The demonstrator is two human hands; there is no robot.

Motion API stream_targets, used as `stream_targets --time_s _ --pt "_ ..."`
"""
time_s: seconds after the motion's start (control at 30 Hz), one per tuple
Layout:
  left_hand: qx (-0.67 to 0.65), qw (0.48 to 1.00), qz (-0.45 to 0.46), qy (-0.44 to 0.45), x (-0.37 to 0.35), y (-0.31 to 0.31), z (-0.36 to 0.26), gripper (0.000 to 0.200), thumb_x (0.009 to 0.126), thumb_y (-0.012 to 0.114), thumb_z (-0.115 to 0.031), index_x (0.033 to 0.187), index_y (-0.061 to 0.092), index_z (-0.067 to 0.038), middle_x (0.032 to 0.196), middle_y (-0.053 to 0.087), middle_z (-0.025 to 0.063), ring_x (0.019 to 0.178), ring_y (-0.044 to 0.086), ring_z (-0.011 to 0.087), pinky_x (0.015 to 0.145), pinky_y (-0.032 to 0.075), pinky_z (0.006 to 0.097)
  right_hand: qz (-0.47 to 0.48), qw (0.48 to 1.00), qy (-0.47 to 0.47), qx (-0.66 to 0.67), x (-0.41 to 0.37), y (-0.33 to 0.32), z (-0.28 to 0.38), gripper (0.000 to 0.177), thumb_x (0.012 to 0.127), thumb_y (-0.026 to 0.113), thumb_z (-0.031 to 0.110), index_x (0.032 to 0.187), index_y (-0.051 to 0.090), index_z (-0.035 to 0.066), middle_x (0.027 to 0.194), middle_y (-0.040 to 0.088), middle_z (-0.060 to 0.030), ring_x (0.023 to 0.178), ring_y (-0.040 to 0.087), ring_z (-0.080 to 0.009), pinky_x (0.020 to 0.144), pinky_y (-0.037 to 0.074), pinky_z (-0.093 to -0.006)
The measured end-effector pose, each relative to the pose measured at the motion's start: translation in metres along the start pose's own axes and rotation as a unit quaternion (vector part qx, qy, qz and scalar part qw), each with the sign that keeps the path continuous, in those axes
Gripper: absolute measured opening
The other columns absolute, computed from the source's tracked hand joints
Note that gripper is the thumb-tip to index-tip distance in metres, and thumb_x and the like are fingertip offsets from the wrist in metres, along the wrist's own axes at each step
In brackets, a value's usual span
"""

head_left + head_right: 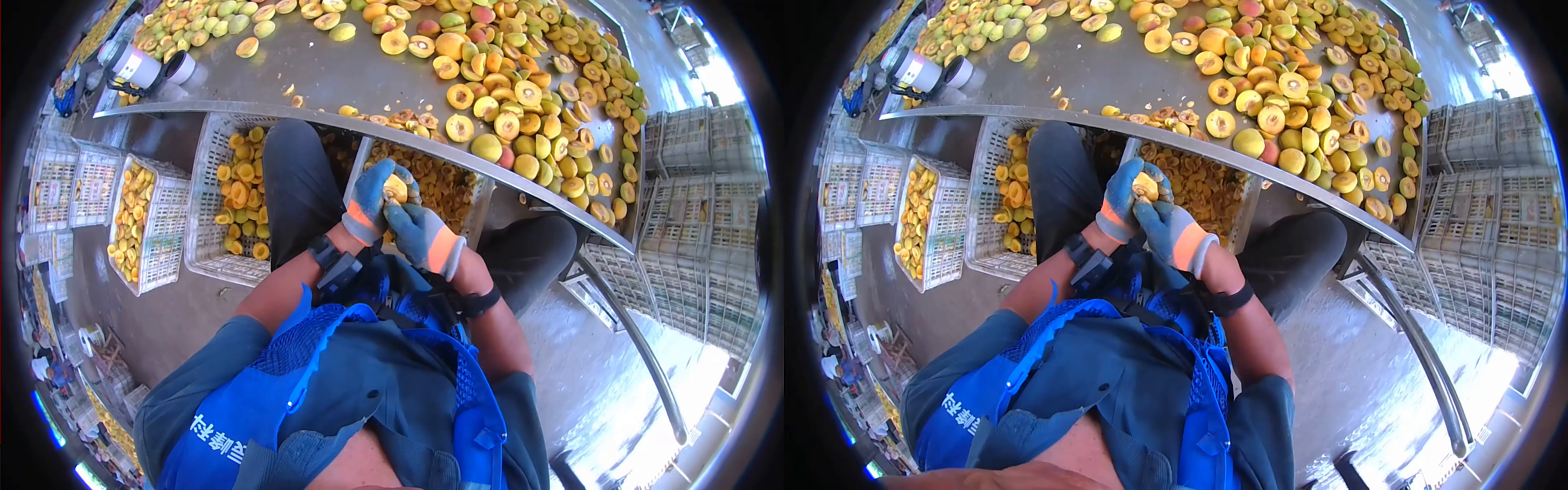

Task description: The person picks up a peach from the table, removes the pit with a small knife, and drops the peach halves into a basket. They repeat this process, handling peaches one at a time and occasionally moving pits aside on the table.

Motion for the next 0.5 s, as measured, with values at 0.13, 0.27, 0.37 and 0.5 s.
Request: stream_targets --time_s 0.13,0.27,0.37,0.5 --pt "0.043 0.998 0.035 0.000 0.002 -0.003 0.002 0.042 0.104 0.047 -0.040 0.090 0.064 -0.003 0.079 0.067 0.0119 0.072 0.066 0.0210 0.071 0.055 0.0335 0.047 0.987 0.109 0.105 -0.008 -0.003 0.009 0.046 0.107 0.049 0.047 0.097 0.063 0.004 0.062 0.049 0.0040 0.046 0.042 -0.0057 0.041 0.031 -0.0219" --pt "0.100 0.993 0.066 -0.005 -0.001 0.003 -0.002 0.044 0.105 0.045 -0.040 0.091 0.064 -0.003 0.079 0.067 0.0107 0.073 0.066 0.0197 0.072 0.055 0.0326 0.126 0.942 0.163 0.265 -0.020 -0.010 0.014 0.045 0.106 0.050 0.049 0.095 0.061 0.007 0.059 0.044 0.0054 0.043 0.036 -0.0044 0.039 0.026 -0.0206" --pt "0.091 0.992 0.085 -0.013 -0.002 0.005 -0.002 0.044 0.104 0.047 -0.042 0.093 0.064 -0.004 0.080 0.067 0.0109 0.074 0.066 0.0203 0.072 0.055 0.0329 0.132 0.920 0.171 0.328 -0.024 -0.009 0.013 0.044 0.106 0.049 0.048 0.094 0.060 0.007 0.059 0.044 0.0052 0.042 0.035 -0.0046 0.039 0.025 -0.0207" --pt "-0.054 0.994 0.011 -0.091 0.004 0.009 0.001 0.045 0.101 0.053 -0.048 0.099 0.065 -0.005 0.084 0.068 0.0113 0.075 0.067 0.0233 0.073 0.056 0.0353 0.143 0.905 0.139 0.376 -0.027 -0.011 0.010 0.042 0.107 0.050 0.046 0.095 0.059 0.007 0.059 0.045 0.0059 0.044 0.036 -0.0045 0.040 0.027 -0.0221"
Point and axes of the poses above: each hand's wrist, its own x-axis towards the middle knuckle, its own y-axis out of the palm, z = x × y, the point moved 3 cm from there along x, towards the middle knuckle
